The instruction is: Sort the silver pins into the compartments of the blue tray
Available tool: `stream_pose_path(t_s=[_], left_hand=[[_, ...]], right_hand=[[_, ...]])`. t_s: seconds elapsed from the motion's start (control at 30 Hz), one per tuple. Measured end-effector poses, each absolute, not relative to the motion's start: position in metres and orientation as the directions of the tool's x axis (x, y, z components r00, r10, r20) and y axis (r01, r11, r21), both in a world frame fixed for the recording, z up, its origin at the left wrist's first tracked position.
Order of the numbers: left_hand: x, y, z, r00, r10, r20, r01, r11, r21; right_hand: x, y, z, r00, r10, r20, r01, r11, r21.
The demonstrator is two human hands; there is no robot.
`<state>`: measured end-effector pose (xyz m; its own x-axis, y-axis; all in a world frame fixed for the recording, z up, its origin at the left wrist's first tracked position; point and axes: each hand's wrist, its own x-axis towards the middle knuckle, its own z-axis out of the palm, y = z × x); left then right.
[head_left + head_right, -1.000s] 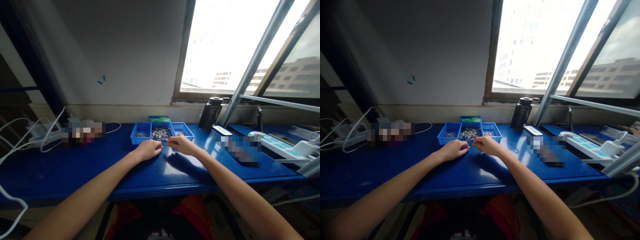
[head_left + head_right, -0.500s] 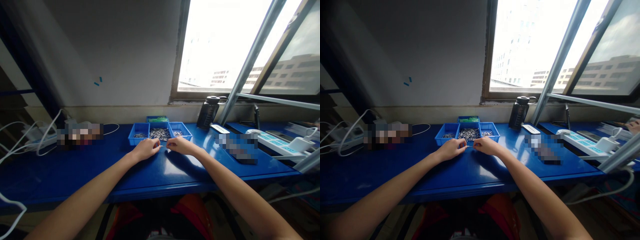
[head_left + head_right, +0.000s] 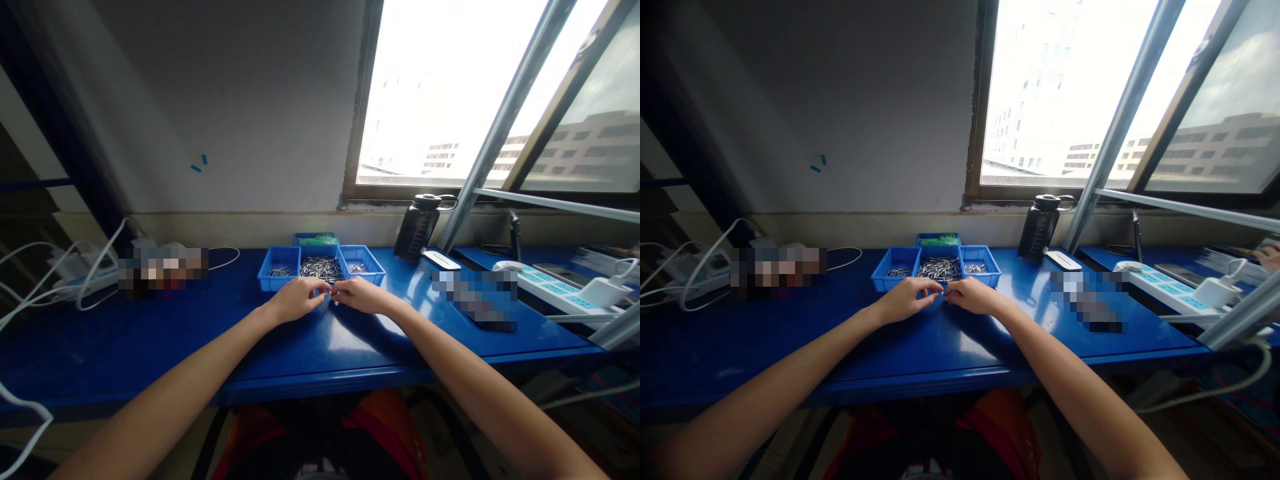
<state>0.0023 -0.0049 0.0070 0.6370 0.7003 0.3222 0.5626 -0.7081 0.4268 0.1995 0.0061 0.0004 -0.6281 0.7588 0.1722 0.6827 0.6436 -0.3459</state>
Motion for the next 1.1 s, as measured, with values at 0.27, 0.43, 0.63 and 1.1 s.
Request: stream_pose_path(t_s=[0.27, 0.43, 0.63, 1.1], left_hand=[[0.0001, -0.0027, 0.0033, 0.621, 0.687, 0.376, 0.662, -0.717, 0.217], [0.0, -0.0043, 0.005, 0.59, 0.707, 0.389, 0.709, -0.685, 0.169], [0.0013, -0.0063, 0.0052, 0.649, 0.651, 0.395, 0.68, -0.729, 0.084], [0.0002, -0.0031, 0.0035, 0.659, 0.626, 0.417, 0.692, -0.722, -0.01]], right_hand=[[0.1996, 0.006, 0.0003, -0.625, 0.757, 0.189, 0.681, 0.648, -0.342], [0.1984, 0.0049, 0.0014, -0.624, 0.76, 0.182, 0.686, 0.644, -0.338], [0.1941, 0.0027, -0.0015, -0.641, 0.746, 0.178, 0.683, 0.661, -0.31], [0.1973, 0.0062, -0.001, -0.59, 0.779, 0.211, 0.721, 0.627, -0.297]])
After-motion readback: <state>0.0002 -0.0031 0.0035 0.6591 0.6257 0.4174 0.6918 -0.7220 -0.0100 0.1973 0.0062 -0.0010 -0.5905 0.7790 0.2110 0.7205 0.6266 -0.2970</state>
